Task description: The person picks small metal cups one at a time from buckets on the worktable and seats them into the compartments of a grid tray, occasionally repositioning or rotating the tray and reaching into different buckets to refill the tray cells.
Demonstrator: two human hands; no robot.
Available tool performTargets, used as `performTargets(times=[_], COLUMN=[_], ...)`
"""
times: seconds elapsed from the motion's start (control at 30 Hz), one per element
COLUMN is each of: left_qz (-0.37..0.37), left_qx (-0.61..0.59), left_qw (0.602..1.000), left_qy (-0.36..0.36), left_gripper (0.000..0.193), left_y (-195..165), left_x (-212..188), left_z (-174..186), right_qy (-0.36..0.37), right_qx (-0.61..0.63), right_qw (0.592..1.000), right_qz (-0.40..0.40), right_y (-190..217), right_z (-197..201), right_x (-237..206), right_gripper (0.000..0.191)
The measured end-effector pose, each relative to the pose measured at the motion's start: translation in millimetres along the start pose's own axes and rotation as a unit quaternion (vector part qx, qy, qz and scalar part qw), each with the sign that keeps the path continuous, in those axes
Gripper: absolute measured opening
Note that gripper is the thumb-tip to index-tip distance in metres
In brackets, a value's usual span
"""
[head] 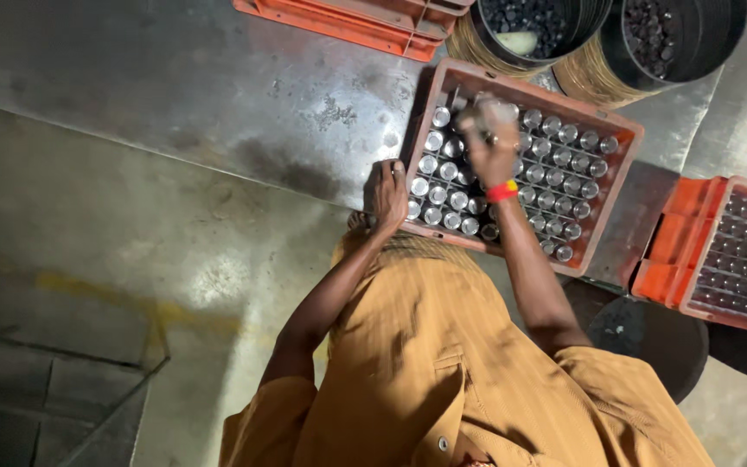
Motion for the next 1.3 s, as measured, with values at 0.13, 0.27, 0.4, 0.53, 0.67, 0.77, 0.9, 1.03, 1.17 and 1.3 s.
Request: performTargets(times=[0.13, 0.27, 0.4, 0.53, 0.67, 0.77, 0.9, 1.03, 1.17, 1.3], left_qz=[0.052, 0.016, -0.029, -0.048, -0.089, -0.109, -0.143, -0.15, -0.158, -0.181], left_qx=[-0.02, -0.009, -0.012, -0.025, -0.053, -0.049, -0.043, -0.036, -0.011, 0.075], left_qw=[0.998, 1.0, 0.999, 0.997, 0.993, 0.99, 0.982, 0.983, 0.983, 0.977], left_qy=[0.032, 0.003, -0.027, -0.051, -0.052, -0.071, -0.119, -0.104, -0.094, -0.08], left_gripper=[0.052, 0.051, 0.049, 0.049, 0.047, 0.043, 0.041, 0.041, 0.042, 0.041], left_y=[9.0, 5.1, -0.3, -4.8, -15.8, -19.3, -19.1, -11.0, -4.9, -9.2], left_x=[0.4, 0.9, 0.3, 0.5, 0.7, -1.5, -3.4, -1.0, 3.1, 3.2], left_z=[-4.0, 2.1, 8.5, 19.2, 30.2, 38.5, 50.9, 54.1, 62.3, 70.1], right_qy=[0.005, -0.077, -0.006, -0.106, 0.089, -0.033, 0.038, 0.015, 0.098, 0.08], right_qx=[0.023, -0.022, -0.026, 0.009, 0.02, 0.043, -0.01, -0.024, -0.012, -0.016], right_qw=[0.998, 0.997, 0.999, 0.994, 0.994, 0.996, 0.993, 0.995, 0.982, 0.983], right_qz=[-0.06, 0.001, -0.04, -0.036, -0.065, -0.076, -0.112, -0.097, -0.159, -0.167], right_y=[-23.5, -17.6, -22.8, -19.5, -25.6, -28.7, -25.6, -3.8, 9.0, 21.4], right_z=[-0.4, 29.1, 25.4, 38.7, -9.4, 21.1, 39.9, 86.6, 97.5, 102.9], right_x=[-3.2, -13.6, -8.7, 18.8, 36.7, 30.1, -26.1, -84.2, -139.4, -160.3], right_gripper=[0.044, 0.043, 0.046, 0.047, 0.049, 0.049, 0.047, 0.048, 0.047, 0.046])
Point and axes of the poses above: each hand's wrist, its own x-axis towards the middle knuckle, its own z-axis out of the back of the hand, y = z × x, the point moved 10 cm from there along x, towards the middle knuckle, and after that the axes turned 2 degrees about -y, right-handed, at the moved point
